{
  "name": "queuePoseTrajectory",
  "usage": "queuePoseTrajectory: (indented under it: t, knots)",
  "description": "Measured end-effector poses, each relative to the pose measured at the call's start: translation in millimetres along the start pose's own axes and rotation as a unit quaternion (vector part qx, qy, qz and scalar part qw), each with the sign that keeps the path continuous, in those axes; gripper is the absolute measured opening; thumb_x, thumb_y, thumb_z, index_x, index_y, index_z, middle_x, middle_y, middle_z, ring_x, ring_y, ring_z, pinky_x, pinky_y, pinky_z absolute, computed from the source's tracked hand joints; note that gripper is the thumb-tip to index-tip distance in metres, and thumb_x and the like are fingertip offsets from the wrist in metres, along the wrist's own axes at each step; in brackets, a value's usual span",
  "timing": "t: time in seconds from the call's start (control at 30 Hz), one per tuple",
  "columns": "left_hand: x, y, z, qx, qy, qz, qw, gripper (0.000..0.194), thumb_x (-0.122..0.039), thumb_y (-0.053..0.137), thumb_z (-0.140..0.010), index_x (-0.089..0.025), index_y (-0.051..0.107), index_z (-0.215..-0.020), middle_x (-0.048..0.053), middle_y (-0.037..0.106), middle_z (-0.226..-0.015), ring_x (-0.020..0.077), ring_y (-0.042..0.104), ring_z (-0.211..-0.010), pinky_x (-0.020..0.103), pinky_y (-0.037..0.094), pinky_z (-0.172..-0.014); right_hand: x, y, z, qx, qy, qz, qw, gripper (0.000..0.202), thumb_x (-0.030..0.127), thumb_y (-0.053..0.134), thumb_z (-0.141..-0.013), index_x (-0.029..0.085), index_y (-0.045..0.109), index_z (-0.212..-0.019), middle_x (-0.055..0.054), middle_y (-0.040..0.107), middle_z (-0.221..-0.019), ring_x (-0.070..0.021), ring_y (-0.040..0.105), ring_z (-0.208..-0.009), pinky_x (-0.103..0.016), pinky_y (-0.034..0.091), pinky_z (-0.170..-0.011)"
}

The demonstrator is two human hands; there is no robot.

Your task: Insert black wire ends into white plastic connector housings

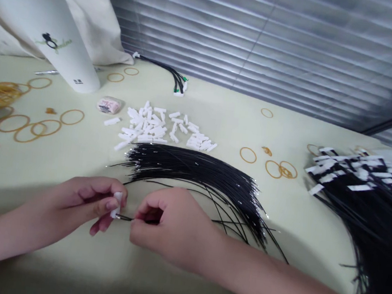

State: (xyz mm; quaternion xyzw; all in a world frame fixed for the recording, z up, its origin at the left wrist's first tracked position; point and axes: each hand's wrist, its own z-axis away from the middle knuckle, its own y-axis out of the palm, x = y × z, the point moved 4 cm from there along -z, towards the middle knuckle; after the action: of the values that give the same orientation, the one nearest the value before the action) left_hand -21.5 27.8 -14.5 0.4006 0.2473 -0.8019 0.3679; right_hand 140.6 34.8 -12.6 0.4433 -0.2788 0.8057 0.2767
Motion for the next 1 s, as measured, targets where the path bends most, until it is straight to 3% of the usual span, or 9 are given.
queuePoseTrajectory:
  t: [0.5, 0.67, 1.0]
  knots:
    - [0.3, 0.7, 1.5, 0.001, -0.009, 0.018, 1.0, 0.023, -0.034, 0.045, -0.088, -0.017, 0.052, -0.075, -0.003, 0.054, -0.062, 0.0073, 0.05, -0.056, 0.017, 0.041, -0.054, -0.8, 3.4, -0.7, 0.019, -0.018, -0.017, 1.0, 0.007, 0.018, 0.054, -0.068, 0.016, 0.059, -0.066, 0.003, 0.054, -0.061, -0.007, 0.045, -0.056, -0.017, 0.035, -0.05]
    - [-0.7, 1.7, 2.5, -0.006, -0.007, 0.003, 1.0, 0.023, -0.034, 0.044, -0.089, -0.016, 0.053, -0.076, -0.002, 0.055, -0.061, 0.008, 0.051, -0.056, 0.018, 0.041, -0.054, 1.1, 3.1, -0.9, 0.0, -0.023, -0.004, 1.0, 0.008, 0.019, 0.052, -0.069, 0.016, 0.059, -0.067, 0.002, 0.054, -0.062, -0.0073, 0.045, -0.055, -0.017, 0.034, -0.049]
    - [0.7, 1.9, 3.3, -0.006, -0.012, 0.007, 1.0, 0.022, -0.033, 0.045, -0.089, -0.017, 0.053, -0.077, -0.003, 0.055, -0.061, 0.0075, 0.051, -0.056, 0.018, 0.042, -0.054, -0.5, 4.1, 1.1, 0.0, 0.001, -0.025, 1.0, 0.005, 0.018, 0.055, -0.067, 0.016, 0.059, -0.065, 0.004, 0.055, -0.06, -0.0064, 0.045, -0.054, -0.016, 0.034, -0.047]
